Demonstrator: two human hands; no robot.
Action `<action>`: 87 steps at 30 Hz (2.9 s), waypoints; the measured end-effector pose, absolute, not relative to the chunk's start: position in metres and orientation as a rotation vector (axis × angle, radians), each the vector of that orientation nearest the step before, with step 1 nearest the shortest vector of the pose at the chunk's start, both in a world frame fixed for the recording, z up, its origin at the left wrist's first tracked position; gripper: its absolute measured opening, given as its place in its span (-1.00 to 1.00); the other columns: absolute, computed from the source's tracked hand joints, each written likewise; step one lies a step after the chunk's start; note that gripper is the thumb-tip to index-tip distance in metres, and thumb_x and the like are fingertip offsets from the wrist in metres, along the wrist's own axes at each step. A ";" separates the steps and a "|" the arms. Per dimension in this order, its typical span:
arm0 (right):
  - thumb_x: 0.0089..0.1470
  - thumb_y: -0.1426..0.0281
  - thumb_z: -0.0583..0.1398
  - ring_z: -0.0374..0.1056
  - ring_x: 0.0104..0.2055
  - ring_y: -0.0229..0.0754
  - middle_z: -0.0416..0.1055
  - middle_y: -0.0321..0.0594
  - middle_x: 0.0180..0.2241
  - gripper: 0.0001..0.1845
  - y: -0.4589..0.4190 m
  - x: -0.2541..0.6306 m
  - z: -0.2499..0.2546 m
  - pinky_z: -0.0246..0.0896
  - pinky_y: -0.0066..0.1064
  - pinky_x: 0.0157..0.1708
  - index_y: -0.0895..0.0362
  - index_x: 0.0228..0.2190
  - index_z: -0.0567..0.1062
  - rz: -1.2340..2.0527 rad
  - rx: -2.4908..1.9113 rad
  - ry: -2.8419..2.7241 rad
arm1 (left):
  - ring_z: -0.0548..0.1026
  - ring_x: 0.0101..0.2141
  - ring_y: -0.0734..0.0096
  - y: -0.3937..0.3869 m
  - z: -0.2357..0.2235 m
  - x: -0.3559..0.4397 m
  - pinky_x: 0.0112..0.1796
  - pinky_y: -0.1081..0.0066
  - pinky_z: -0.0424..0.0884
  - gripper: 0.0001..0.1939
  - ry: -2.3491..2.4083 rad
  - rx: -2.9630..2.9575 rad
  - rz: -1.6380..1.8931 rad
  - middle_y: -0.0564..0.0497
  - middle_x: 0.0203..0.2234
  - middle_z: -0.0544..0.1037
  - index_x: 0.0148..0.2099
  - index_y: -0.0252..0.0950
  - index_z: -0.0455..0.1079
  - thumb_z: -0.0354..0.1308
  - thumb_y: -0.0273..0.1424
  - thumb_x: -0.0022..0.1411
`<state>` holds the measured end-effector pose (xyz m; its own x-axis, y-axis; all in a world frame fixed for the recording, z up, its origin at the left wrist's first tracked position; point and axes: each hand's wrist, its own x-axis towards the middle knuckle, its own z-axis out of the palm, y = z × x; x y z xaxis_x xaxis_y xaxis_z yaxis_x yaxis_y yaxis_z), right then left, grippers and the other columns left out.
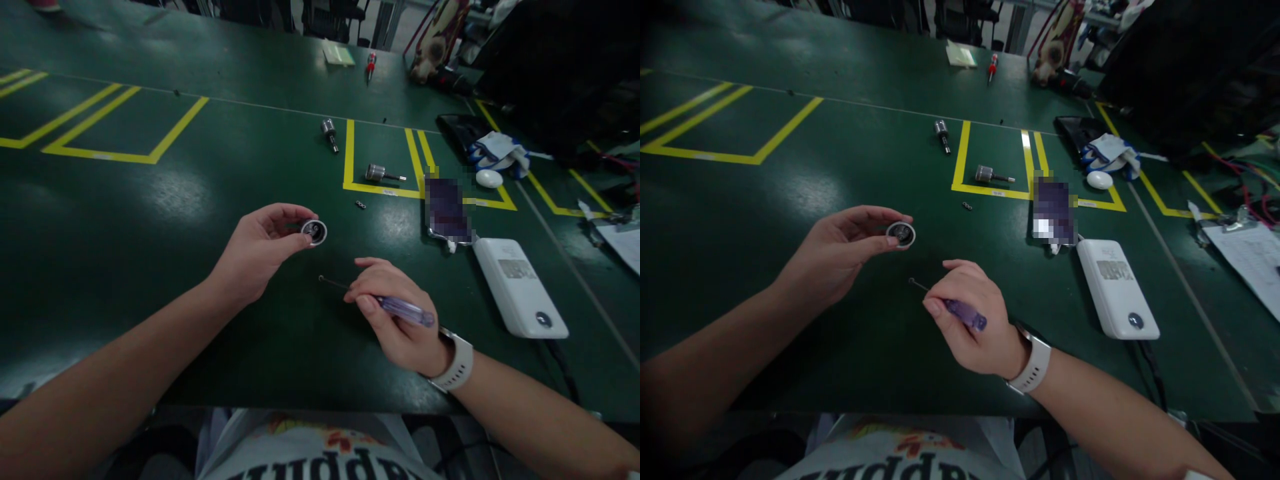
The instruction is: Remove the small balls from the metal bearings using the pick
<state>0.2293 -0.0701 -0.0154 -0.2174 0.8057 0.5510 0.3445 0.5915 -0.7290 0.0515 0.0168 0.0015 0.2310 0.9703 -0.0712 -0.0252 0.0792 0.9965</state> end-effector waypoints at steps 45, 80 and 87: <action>0.11 0.47 0.15 0.39 -0.23 -0.17 0.47 -0.21 -0.30 -0.86 -0.068 0.231 -0.015 0.31 -0.25 -0.22 0.08 -0.27 0.47 0.742 -1.043 -1.531 | 0.45 -0.21 0.28 0.024 -0.005 0.042 -0.23 0.30 0.44 -0.56 1.099 1.992 0.716 -0.08 -0.11 0.42 -0.01 -0.27 0.41 0.19 -0.43 -0.01; 0.06 0.51 0.15 0.42 -0.26 -0.17 0.51 -0.16 -0.33 -0.87 -0.070 0.229 -0.012 0.34 -0.25 -0.22 0.12 -0.31 0.48 0.814 -1.073 -1.694 | 0.38 -0.45 0.42 0.021 -0.024 0.052 -0.39 0.42 0.23 -0.83 0.980 2.476 0.601 0.03 -0.48 0.42 -0.44 -0.28 0.28 0.04 -0.36 0.20; 0.05 0.45 0.19 0.46 -0.30 -0.21 0.55 -0.20 -0.38 -0.91 -0.058 0.233 -0.022 0.36 -0.31 -0.23 0.16 -0.39 0.52 1.411 -0.994 -1.059 | 0.37 -0.46 0.46 0.022 -0.025 0.052 -0.40 0.44 0.24 -0.88 0.894 2.428 0.620 0.05 -0.47 0.43 -0.44 -0.29 0.27 0.06 -0.42 0.15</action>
<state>0.2331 -0.0581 -0.0223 -0.0920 0.9955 -0.0225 -0.2567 -0.0455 -0.9654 0.0524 0.0220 -0.0252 0.6844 0.6865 0.2455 0.4709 -0.6733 0.5700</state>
